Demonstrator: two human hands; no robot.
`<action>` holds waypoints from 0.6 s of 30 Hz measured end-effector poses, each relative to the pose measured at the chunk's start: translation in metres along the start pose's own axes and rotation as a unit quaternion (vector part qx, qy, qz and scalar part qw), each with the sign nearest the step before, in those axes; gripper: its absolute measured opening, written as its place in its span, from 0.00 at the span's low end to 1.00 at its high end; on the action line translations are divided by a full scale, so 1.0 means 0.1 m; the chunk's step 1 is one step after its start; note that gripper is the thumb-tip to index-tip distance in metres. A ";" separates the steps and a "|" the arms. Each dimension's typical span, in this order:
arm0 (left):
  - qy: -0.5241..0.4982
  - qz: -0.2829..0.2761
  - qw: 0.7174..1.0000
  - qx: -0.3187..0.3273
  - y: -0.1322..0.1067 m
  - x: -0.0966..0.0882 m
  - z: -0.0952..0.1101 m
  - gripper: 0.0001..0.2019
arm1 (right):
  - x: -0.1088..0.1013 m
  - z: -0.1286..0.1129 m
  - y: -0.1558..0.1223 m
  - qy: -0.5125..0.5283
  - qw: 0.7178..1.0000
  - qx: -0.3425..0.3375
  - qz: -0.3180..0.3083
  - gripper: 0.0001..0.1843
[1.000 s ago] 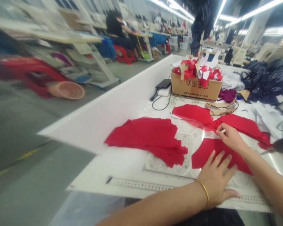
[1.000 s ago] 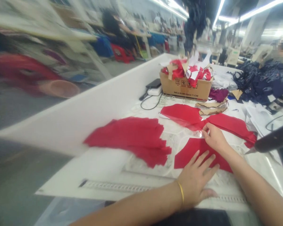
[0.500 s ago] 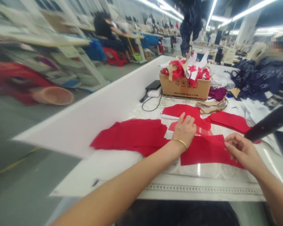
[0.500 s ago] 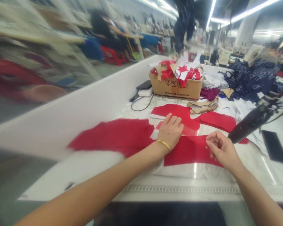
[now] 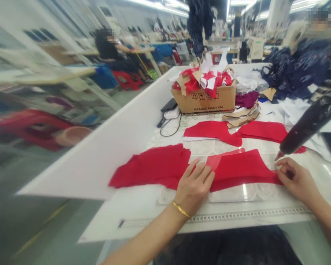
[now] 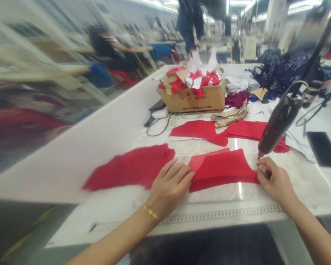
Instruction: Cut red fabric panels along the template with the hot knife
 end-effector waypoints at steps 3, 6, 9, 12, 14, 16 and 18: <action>-0.016 0.005 1.000 0.006 0.00 0.01 0.05 0.13 | -0.05 0.04 -0.06 -0.005 1.000 0.012 0.014 0.09; -0.031 0.003 0.999 0.016 0.03 0.04 0.11 0.13 | -0.09 0.11 -0.12 -0.006 0.999 0.024 0.023 0.10; -0.043 0.004 0.999 0.019 0.04 0.04 0.16 0.13 | -0.11 0.20 -0.17 -0.011 0.999 0.026 0.029 0.09; -0.051 0.001 0.999 0.021 0.04 0.04 0.19 0.13 | -0.11 0.29 -0.20 -0.019 0.999 0.030 0.034 0.09; -0.052 -0.005 0.998 0.021 0.04 0.05 0.21 0.13 | -0.10 0.34 -0.20 -0.023 0.999 0.041 0.025 0.09; -0.054 -0.010 0.998 0.019 0.04 0.05 0.21 0.13 | -0.10 0.36 -0.21 -0.026 0.998 0.047 0.019 0.10; -0.057 -0.017 0.998 0.020 0.04 0.07 0.21 0.12 | -0.10 0.36 -0.23 -0.028 0.998 0.049 0.014 0.10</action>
Point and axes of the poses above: each hand's wrist, its own y-axis towards the middle knuckle, its own x-axis out of the palm, z = x × y, the point moved 7 cm from there along y, towards the middle knuckle, and after that the axes turned 15 degrees about -z, right-handed, at the moved point
